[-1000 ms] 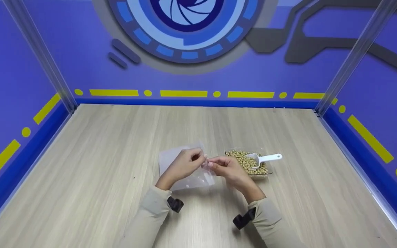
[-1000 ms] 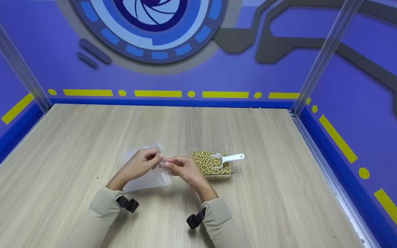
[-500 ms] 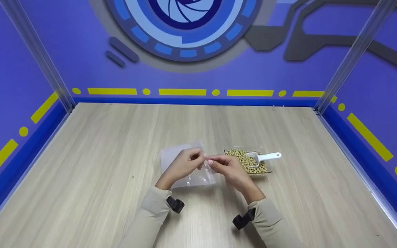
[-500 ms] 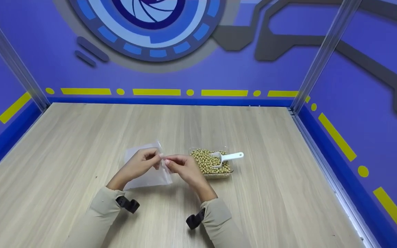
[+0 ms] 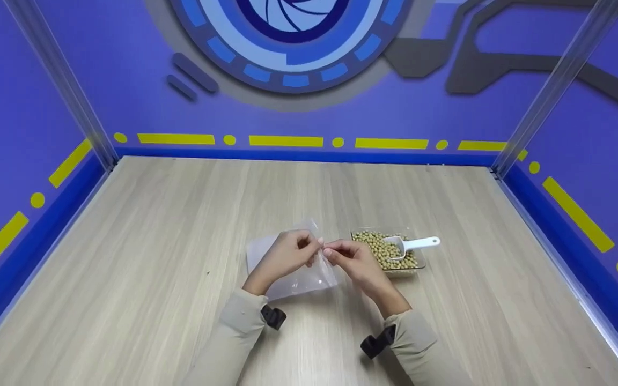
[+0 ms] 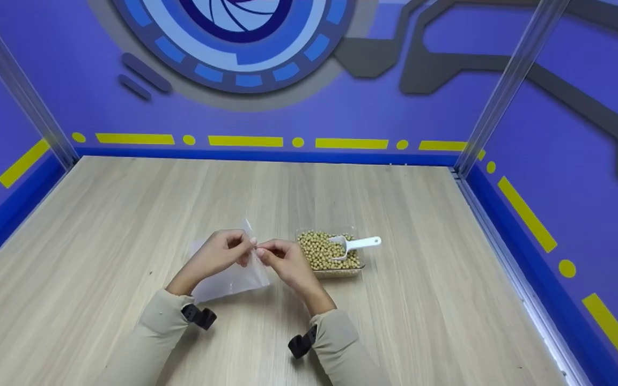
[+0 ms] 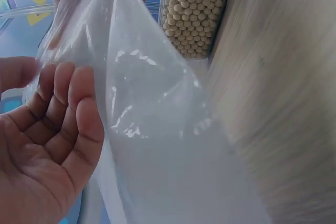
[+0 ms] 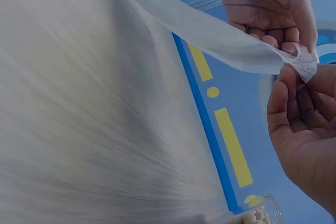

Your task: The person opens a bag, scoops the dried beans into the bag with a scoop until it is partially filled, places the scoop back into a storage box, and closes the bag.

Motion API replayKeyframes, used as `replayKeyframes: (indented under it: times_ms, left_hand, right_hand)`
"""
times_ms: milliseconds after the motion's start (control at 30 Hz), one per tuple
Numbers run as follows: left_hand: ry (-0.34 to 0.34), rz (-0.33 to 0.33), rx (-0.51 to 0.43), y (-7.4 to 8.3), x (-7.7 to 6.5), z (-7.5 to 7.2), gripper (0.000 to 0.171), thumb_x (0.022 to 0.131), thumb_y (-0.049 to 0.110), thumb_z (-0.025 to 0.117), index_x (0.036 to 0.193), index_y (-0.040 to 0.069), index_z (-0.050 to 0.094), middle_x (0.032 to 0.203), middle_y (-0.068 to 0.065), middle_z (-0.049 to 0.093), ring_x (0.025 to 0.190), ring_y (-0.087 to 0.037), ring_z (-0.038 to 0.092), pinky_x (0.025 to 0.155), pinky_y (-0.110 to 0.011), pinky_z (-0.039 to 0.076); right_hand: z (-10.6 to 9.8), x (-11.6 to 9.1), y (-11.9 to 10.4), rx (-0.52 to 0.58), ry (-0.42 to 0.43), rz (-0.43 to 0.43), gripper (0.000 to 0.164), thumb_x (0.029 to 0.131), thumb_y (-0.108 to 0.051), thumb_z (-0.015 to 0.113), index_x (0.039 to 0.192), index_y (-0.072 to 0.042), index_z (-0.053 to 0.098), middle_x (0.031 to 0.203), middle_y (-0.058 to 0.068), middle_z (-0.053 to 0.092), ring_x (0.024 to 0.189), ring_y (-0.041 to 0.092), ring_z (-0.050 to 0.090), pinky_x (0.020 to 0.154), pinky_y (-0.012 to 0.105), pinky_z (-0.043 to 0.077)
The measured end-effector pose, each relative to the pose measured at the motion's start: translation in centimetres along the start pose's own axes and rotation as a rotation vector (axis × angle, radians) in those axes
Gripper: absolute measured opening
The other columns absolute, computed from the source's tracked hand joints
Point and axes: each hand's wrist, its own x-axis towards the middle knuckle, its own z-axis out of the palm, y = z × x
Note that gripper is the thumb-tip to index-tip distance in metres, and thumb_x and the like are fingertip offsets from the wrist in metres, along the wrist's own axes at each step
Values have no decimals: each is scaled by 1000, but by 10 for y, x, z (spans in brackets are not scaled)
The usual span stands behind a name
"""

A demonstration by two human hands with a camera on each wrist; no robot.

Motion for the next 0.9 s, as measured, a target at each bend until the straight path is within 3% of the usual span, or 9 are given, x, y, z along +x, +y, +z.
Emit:
replayKeyframes:
  times_ms: [200,433,667,900]
  left_hand:
    - [1,-7,-50,0,1,1,24,97,21,54,79,6,58,67,-2,60,61,-10,55,56,-21,42]
    - [-36,10,-92,-1,1,1,25,98,20,53,81,3,57,73,-9,62,66,-11,56,61,-20,46]
    - [-71,38,-70,-4,1,0,26,98,22,53,82,2,56,73,-11,61,67,-16,53,59,-21,40]
    - [-77,36,-65,-6,1,1,26,99,21,50,78,7,51,64,2,52,61,-14,46,56,-21,34]
  right_hand:
    - [6,1,2,-16,100,19,24,90,-11,65,103,9,67,81,-6,63,78,9,57,74,26,47]
    - [11,1,6,29,115,-28,25,89,-9,66,103,11,66,86,-6,68,79,7,59,73,22,49]
    - [11,1,4,27,144,-42,21,89,-5,65,97,13,67,77,-7,65,73,7,58,70,22,48]
    - [13,1,1,-10,159,-49,18,88,-4,66,94,13,68,71,-4,61,68,7,56,67,23,47]
